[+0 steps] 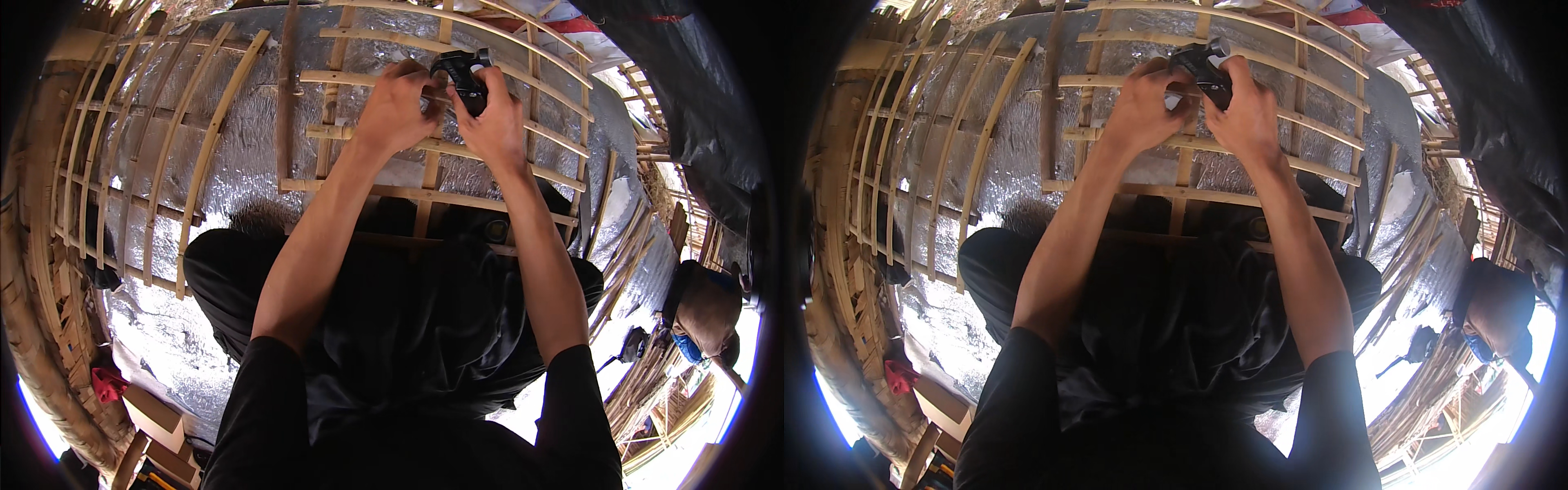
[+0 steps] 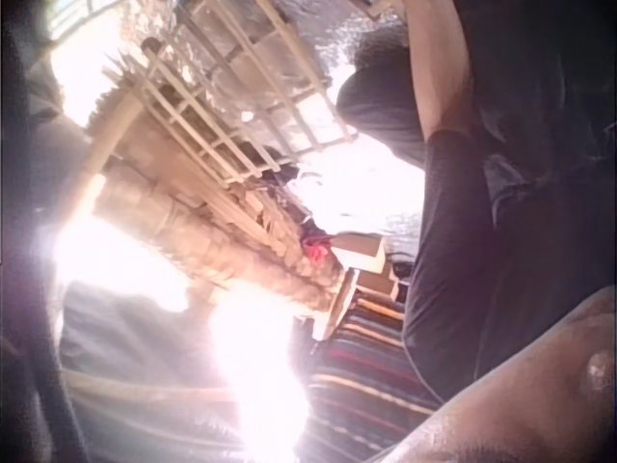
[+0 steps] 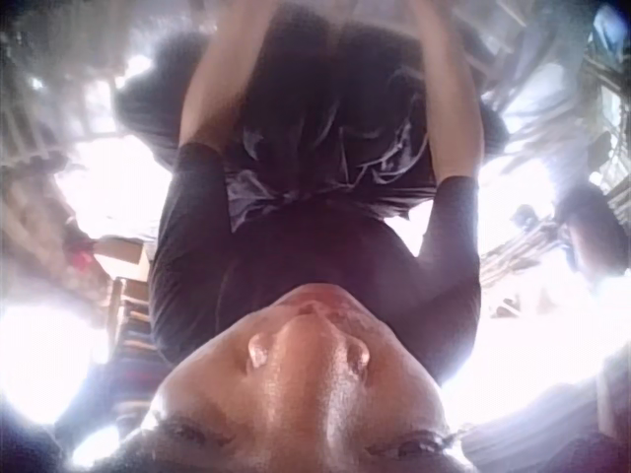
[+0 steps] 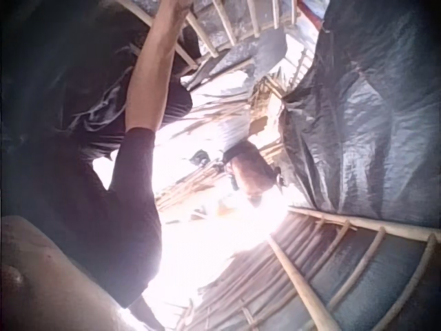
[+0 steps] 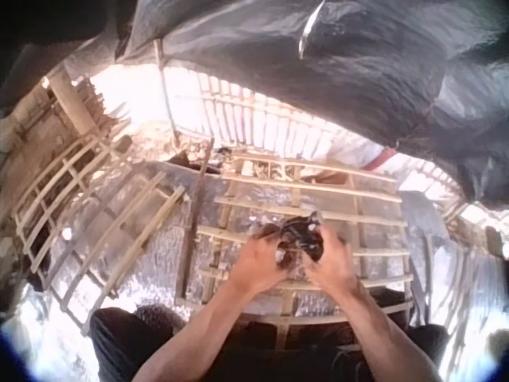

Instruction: The person hammers thin bamboo strips into a wooden lattice frame while sitting on the ground. They position each strip and secure it by driving fasteners with a hammer.

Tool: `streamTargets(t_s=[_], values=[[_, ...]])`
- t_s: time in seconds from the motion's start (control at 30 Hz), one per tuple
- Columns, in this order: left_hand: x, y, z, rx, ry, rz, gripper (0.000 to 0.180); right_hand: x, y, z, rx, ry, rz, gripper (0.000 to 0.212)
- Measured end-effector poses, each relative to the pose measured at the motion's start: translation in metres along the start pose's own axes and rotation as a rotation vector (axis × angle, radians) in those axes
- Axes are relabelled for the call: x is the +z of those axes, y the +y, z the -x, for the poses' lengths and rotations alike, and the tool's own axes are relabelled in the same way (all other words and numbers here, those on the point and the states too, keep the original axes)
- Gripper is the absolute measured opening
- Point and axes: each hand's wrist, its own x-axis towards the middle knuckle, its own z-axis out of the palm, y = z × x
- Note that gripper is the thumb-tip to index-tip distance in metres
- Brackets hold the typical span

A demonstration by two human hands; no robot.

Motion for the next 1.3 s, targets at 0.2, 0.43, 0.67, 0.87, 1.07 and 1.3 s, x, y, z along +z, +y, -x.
streamTargets(t_s=[0.2,0.43,0.67,0.87,1.07,1.3], values=[[0.004,-0.002,-0.001,0.025,0.043,0.046,0.021,-0.001,-0.007,-0.002,-0.006,0.019,-0.016,0.033],[-0.001,0.002,-0.002,0.015,0.035,0.038,0.02,-0.002,-0.008,-0.003,0.025,-0.026,0.048,0.034],[0.002,0.004,-0.002,-0.004,0.041,0.038,0.019,-0.001,-0.007,-0.001,-0.006,-0.02,0.051,0.037],[0.004,0.002,-0.002,0.012,0.074,0.036,0.019,0.002,-0.005,0.001,0.028,-0.006,0.063,0.039],[0.0,0.007,-0.004,-0.006,0.051,0.008,0.019,0.002,-0.006,0.0,0.008,-0.01,0.067,0.04],[0.004,0.006,-0.005,0.011,0.048,-0.008,0.017,0.002,-0.002,0.001,-0.034,-0.004,0.066,0.04]])
